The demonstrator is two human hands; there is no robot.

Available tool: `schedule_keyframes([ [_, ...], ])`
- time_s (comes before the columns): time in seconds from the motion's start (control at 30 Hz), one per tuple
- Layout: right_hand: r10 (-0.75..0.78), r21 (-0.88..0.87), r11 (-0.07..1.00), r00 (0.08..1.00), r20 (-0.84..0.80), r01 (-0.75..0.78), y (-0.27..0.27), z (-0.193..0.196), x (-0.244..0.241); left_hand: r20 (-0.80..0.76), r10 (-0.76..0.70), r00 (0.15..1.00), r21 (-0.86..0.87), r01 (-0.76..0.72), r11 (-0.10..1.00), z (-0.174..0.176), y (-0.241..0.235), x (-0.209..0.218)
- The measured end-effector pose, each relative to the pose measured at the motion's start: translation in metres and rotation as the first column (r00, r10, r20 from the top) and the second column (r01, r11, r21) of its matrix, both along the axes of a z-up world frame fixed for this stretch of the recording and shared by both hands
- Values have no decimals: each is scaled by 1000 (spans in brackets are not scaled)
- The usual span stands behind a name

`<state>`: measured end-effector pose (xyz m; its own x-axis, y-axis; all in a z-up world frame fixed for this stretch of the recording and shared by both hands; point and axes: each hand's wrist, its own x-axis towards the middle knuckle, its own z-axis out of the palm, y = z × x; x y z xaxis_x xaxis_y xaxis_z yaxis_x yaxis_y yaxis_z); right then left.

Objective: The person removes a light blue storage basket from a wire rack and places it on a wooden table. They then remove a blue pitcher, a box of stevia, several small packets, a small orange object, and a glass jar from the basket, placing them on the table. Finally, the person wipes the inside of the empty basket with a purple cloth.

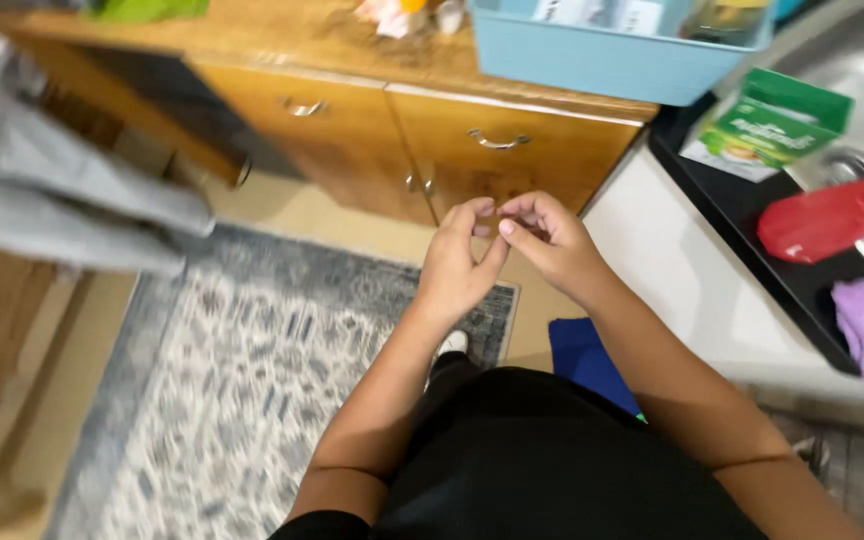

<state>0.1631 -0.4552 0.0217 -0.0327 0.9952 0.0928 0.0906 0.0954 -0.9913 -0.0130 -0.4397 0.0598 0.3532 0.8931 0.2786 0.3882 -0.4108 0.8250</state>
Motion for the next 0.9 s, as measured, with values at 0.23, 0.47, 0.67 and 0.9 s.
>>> schedule_keyframes([
  [0.23, -267, -31, 963, 964, 16, 267, 15, 6, -8, -15, -206, 978, 2, 206, 978, 0, 55, 8],
  [0.47, -546, -81, 836, 837, -26, 543, 0, 8, -4, -24, -468, 884, -58, 466, 883, -3, 84, 39],
  [0.67, -722, -115, 690, 691, -30, 715, -37, -27, 20, 10, -652, 758, 2, 652, 758, -35, 79, 88],
  [0.9, -821, -93, 568, 570, 0, 818, -74, -35, 64, 124, -765, 633, 103, 758, 644, -34, 51, 148],
])
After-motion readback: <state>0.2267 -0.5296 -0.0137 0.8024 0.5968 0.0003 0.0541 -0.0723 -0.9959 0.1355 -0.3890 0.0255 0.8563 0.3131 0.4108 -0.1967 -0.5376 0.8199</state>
